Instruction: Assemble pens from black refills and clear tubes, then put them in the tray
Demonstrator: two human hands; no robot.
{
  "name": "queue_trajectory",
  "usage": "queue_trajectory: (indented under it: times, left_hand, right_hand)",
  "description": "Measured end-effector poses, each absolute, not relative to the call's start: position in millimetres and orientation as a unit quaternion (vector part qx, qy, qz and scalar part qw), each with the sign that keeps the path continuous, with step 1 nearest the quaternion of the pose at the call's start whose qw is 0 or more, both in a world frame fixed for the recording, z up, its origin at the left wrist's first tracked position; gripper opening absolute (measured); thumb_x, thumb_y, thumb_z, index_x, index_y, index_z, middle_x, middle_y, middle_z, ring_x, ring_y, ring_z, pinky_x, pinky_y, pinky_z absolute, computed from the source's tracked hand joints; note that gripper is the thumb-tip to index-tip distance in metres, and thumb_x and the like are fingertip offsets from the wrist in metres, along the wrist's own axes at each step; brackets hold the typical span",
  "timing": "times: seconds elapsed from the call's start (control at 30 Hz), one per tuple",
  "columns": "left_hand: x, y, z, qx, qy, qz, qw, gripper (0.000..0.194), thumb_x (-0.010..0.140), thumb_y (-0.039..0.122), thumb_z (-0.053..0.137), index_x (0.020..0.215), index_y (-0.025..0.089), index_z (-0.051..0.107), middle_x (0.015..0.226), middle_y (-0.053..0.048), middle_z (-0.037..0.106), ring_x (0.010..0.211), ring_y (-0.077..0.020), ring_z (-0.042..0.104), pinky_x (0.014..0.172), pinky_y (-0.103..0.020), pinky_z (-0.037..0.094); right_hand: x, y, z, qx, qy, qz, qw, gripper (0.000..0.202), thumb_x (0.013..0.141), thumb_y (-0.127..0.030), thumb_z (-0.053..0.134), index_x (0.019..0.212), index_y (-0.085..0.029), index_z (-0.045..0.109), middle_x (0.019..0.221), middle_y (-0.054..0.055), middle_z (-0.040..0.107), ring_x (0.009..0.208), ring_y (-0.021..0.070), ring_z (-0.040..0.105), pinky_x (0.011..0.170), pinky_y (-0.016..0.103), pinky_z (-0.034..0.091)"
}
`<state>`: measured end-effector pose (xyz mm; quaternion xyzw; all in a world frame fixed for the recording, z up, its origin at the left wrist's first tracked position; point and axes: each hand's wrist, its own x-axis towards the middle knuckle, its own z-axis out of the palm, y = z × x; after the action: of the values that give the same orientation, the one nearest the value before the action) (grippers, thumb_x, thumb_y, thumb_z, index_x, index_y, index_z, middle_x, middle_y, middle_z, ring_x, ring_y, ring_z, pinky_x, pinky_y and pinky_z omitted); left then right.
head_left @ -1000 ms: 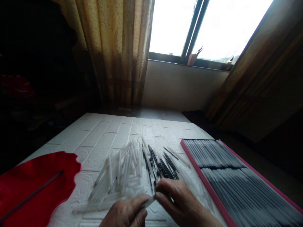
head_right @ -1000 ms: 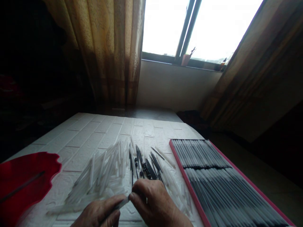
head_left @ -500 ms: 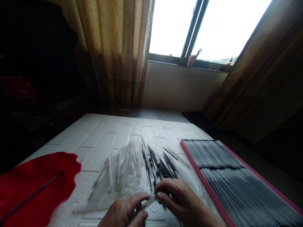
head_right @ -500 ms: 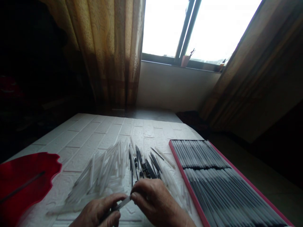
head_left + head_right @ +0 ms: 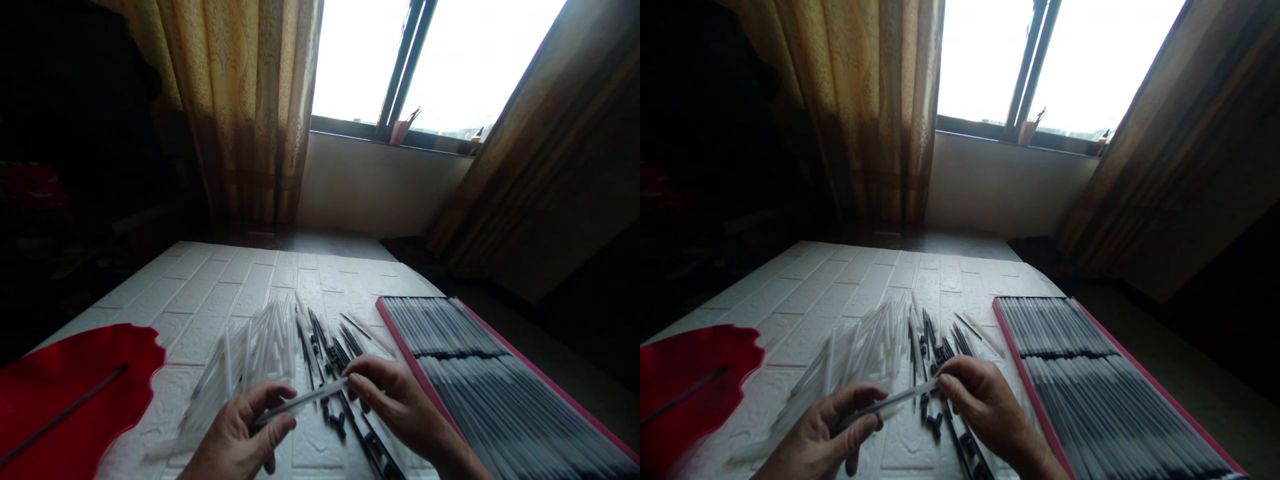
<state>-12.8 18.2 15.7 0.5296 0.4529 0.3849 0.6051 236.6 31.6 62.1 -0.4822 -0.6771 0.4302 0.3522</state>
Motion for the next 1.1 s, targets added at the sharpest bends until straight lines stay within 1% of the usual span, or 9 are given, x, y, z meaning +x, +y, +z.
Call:
queue_trajectory:
  times: [0.13, 0.27, 0.37, 0.5, 0.57, 0.67, 0.77, 0.93, 1.1]
  left_hand:
    - [-11.3, 20.4, 34.8, 0.413, 0.436, 0.467, 0.649, 0.054, 0.055, 0.058, 0.087, 0.089, 0.018, 0.074, 0.067, -0.002, 0.071, 0.042, -0.0103, 0.060, 0.031, -0.013, 0.034]
    - [-9.4, 18.5, 45.4, 0.366, 0.421, 0.504, 0.660, 0.044, 0.054, 0.051, 0.091, 0.083, 0.020, 0.077, 0.063, 0.000, 0.072, 0.047, -0.0110, 0.063, 0.034, -0.012, 0.038]
    - [-8.4, 16.7, 45.2, 0.378, 0.408, 0.503, 0.661, 0.043, 0.059, 0.054, 0.087, 0.085, 0.021, 0.079, 0.058, 0.000, 0.071, 0.049, -0.0099, 0.061, 0.039, -0.013, 0.041]
    - [-6.4, 15.0, 42.1, 0.379, 0.412, 0.515, 0.650, 0.045, 0.062, 0.059, 0.083, 0.081, 0.020, 0.077, 0.080, -0.003, 0.076, 0.070, -0.0151, 0.068, 0.057, -0.019, 0.052]
    - [-5.5, 14.4, 38.8, 0.358, 0.415, 0.500, 0.670, 0.046, 0.062, 0.062, 0.082, 0.078, 0.020, 0.073, 0.076, -0.001, 0.074, 0.069, -0.0170, 0.070, 0.060, -0.022, 0.054]
    - [-5.1, 12.9, 30.2, 0.363, 0.412, 0.453, 0.703, 0.052, 0.063, 0.068, 0.077, 0.077, 0.020, 0.064, 0.047, 0.008, 0.055, 0.037, -0.0075, 0.049, 0.039, -0.016, 0.039]
    - [-5.6, 10.5, 21.3, 0.401, 0.416, 0.396, 0.714, 0.055, 0.066, 0.071, 0.072, 0.078, 0.019, 0.060, 0.044, 0.014, 0.031, 0.036, -0.0033, 0.019, 0.035, -0.014, 0.017]
    - [-8.1, 7.9, 16.0, 0.527, 0.426, 0.366, 0.638, 0.052, 0.075, 0.070, 0.065, 0.081, 0.018, 0.064, 0.066, 0.004, 0.047, 0.062, -0.0112, 0.043, 0.058, -0.018, 0.039]
    - [-11.4, 9.0, 15.1, 0.581, 0.433, 0.331, 0.605, 0.052, 0.082, 0.070, 0.056, 0.084, 0.018, 0.065, 0.071, 0.002, 0.050, 0.071, -0.0149, 0.049, 0.070, -0.021, 0.041]
  right_hand:
    - [243.2, 34.5, 64.5, -0.449, -0.605, 0.535, 0.383, 0.031, 0.082, -0.045, 0.068, 0.085, -0.015, 0.065, 0.068, -0.001, 0.057, 0.057, 0.0099, 0.051, 0.054, 0.021, 0.042]
    - [231.5, 31.0, 66.5, -0.430, -0.597, 0.586, 0.340, 0.022, 0.076, -0.033, 0.073, 0.083, -0.014, 0.065, 0.069, -0.001, 0.058, 0.058, 0.0089, 0.049, 0.054, 0.019, 0.039]
    - [217.8, 24.9, 65.7, -0.436, -0.612, 0.593, 0.290, 0.012, 0.074, -0.023, 0.070, 0.080, -0.014, 0.064, 0.065, -0.003, 0.056, 0.057, 0.0090, 0.049, 0.052, 0.019, 0.037]
    - [211.0, 19.5, 62.9, -0.424, -0.673, 0.565, 0.219, 0.008, 0.072, -0.017, 0.070, 0.079, -0.015, 0.069, 0.064, -0.004, 0.057, 0.059, 0.0091, 0.050, 0.053, 0.018, 0.037]
    - [214.3, 20.5, 61.7, -0.426, -0.705, 0.529, 0.205, 0.007, 0.075, -0.016, 0.068, 0.080, -0.015, 0.071, 0.065, -0.004, 0.059, 0.059, 0.0094, 0.052, 0.054, 0.018, 0.038]
    - [223.3, 25.9, 59.3, -0.459, -0.751, 0.413, 0.235, 0.011, 0.081, -0.016, 0.061, 0.080, -0.016, 0.072, 0.068, -0.001, 0.063, 0.062, 0.0107, 0.056, 0.059, 0.019, 0.041]
    - [229.3, 30.6, 55.3, -0.477, -0.792, 0.301, 0.235, 0.016, 0.084, -0.016, 0.058, 0.082, -0.018, 0.073, 0.076, 0.002, 0.066, 0.068, 0.0124, 0.060, 0.064, 0.020, 0.042]
    - [224.9, 28.9, 47.5, -0.495, -0.818, 0.250, 0.156, 0.019, 0.079, -0.012, 0.062, 0.087, -0.024, 0.075, 0.085, 0.001, 0.068, 0.072, 0.0128, 0.063, 0.064, 0.019, 0.041]
    - [221.0, 27.9, 45.5, -0.505, -0.827, 0.220, 0.110, 0.020, 0.077, -0.014, 0.065, 0.089, -0.026, 0.075, 0.088, 0.000, 0.069, 0.073, 0.0128, 0.064, 0.064, 0.019, 0.040]
